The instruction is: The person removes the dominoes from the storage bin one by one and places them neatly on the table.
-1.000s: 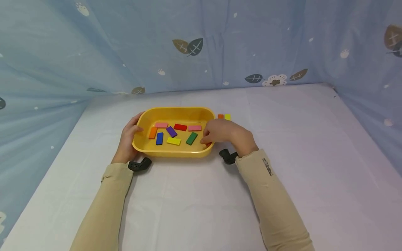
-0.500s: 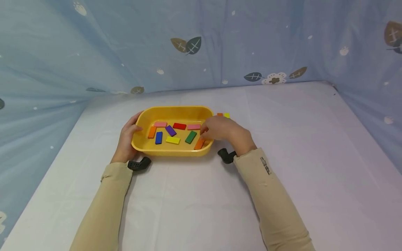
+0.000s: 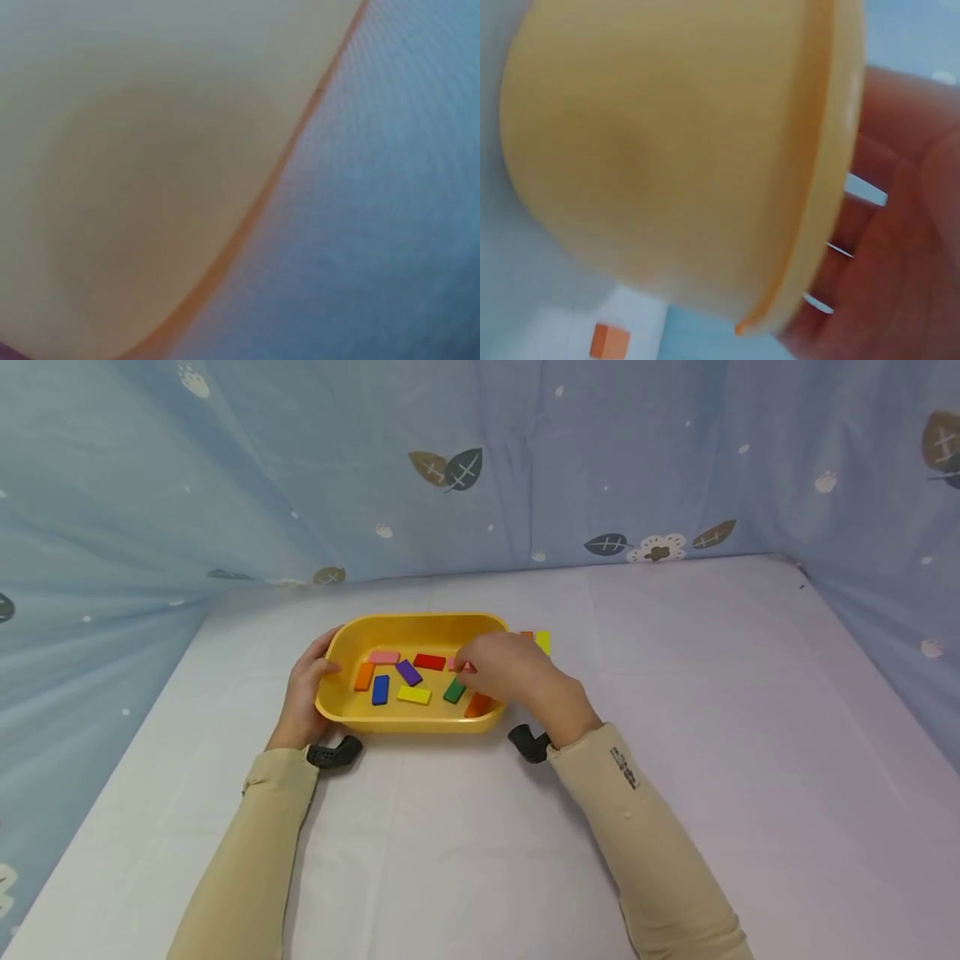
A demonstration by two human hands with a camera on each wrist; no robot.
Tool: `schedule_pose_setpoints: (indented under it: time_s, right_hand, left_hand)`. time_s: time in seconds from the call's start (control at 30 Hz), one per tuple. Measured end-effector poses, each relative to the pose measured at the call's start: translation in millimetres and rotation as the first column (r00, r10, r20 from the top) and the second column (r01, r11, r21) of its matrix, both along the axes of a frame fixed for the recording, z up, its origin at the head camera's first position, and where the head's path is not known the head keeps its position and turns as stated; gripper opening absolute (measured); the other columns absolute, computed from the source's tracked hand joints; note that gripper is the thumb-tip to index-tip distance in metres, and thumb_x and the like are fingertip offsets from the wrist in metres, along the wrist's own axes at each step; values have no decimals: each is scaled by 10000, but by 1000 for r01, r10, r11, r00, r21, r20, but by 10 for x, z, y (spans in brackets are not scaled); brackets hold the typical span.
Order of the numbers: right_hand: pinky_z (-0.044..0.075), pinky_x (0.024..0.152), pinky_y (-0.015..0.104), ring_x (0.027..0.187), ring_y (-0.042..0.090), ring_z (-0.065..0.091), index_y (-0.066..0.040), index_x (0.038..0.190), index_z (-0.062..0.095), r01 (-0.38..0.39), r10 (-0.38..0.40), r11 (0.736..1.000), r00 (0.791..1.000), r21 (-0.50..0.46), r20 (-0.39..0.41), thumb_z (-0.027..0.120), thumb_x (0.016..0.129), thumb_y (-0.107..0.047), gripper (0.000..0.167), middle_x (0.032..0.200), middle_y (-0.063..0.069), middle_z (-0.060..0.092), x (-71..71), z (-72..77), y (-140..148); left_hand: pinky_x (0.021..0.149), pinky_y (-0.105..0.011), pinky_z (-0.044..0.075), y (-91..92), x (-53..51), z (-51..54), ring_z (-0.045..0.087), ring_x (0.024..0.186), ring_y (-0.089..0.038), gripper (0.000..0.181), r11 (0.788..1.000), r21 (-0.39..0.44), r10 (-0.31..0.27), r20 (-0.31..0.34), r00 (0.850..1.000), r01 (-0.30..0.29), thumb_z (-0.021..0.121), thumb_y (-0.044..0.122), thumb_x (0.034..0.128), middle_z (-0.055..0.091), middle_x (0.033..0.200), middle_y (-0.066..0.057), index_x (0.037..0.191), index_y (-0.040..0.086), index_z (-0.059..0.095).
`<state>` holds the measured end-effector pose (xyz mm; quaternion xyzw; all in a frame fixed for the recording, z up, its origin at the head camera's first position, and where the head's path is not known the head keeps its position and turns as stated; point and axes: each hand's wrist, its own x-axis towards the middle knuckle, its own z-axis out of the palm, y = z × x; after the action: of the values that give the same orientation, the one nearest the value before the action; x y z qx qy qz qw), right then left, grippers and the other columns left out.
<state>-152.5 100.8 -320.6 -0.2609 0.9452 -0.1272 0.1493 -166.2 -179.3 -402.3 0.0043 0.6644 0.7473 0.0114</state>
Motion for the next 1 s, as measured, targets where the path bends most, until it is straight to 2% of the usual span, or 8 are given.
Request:
schedule_pose_setpoints:
  time_s: [0.17, 0.3, 0.4, 0.73, 0.83, 0.93, 0.97, 1.0]
  right_hand:
    - [440, 795, 300, 841, 138, 510, -173, 1044, 655, -66, 64, 998, 996, 24, 67, 536, 865, -347, 277, 899, -45, 593, 54, -58, -115]
    - [363, 562, 241, 617, 108, 442, -182, 766, 625, -90, 83, 991, 994, 98, 73, 484, 871, -430, 304, 641, -61, 448, 100, -126, -177]
    - [277, 480, 244, 543, 122, 391, -173, 598, 488, -73, 66, 989, 996, 131, 56, 469, 871, -450, 390, 607, -37, 369, 132, -147, -190]
    - [275, 464, 256, 558, 145, 406, -175, 537, 445, -23, 14, 981, 999, 193, 49, 420, 885, -466, 455, 546, -34, 367, 162, -120, -194]
    - [368, 532, 272, 733, 164, 511, -175, 578, 508, -13, 7, 978, 1000, 206, 30, 412, 888, -466, 436, 729, -6, 541, 157, -128, -199]
    - [450, 671, 315, 987, 210, 524, -189, 683, 588, -19, 19, 973, 1000, 231, -1, 397, 894, -464, 396, 1121, 57, 572, 148, -146, -205]
    - [455, 688, 317, 990, 208, 528, -196, 703, 598, -23, 26, 970, 1000, 243, -8, 389, 897, -464, 392, 1211, 67, 535, 146, -154, -207]
    - [451, 675, 306, 948, 200, 542, -197, 700, 595, -23, 26, 968, 1000, 250, -6, 378, 899, -469, 400, 1180, 58, 555, 143, -165, -209]
  left_hand:
    - [998, -322, 328, -2, 0, -3, 385, 1191, -183, 534, 1000, -9, 3, -15, 1000, -3, 367, 30, 814, 392, 1338, 43, 1317, 196, 429]
    - [1002, -322, 322, -8, 7, -3, 381, 1193, -180, 536, 1000, 1, 2, -7, 1000, -2, 361, 24, 815, 387, 1342, 41, 1321, 190, 423]
    - [1003, -327, 321, -9, 10, -2, 379, 1195, -189, 536, 1000, 4, -4, -9, 1000, 4, 358, 20, 816, 385, 1343, 36, 1322, 185, 420]
    - [1002, -308, 321, 0, 10, 12, 378, 1193, -180, 533, 1000, 6, -2, 0, 1000, 2, 363, 25, 818, 383, 1344, 38, 1322, 187, 419]
    - [1003, -313, 320, 4, 7, 15, 376, 1195, -185, 535, 1000, 6, -3, -5, 1000, 3, 361, 25, 816, 383, 1345, 36, 1324, 183, 417]
    - [1004, -316, 318, 3, 3, 11, 377, 1195, -184, 532, 1000, 2, -3, -8, 1000, 4, 361, 27, 818, 384, 1343, 38, 1323, 184, 418]
    - [1004, -313, 318, 3, 3, 9, 377, 1194, -181, 531, 1000, 0, -3, -6, 1000, 3, 362, 27, 818, 385, 1342, 40, 1322, 185, 419]
    - [1003, -313, 319, 2, 4, 6, 379, 1192, -181, 531, 1000, -1, -3, -5, 1000, 3, 363, 27, 818, 386, 1341, 41, 1321, 187, 420]
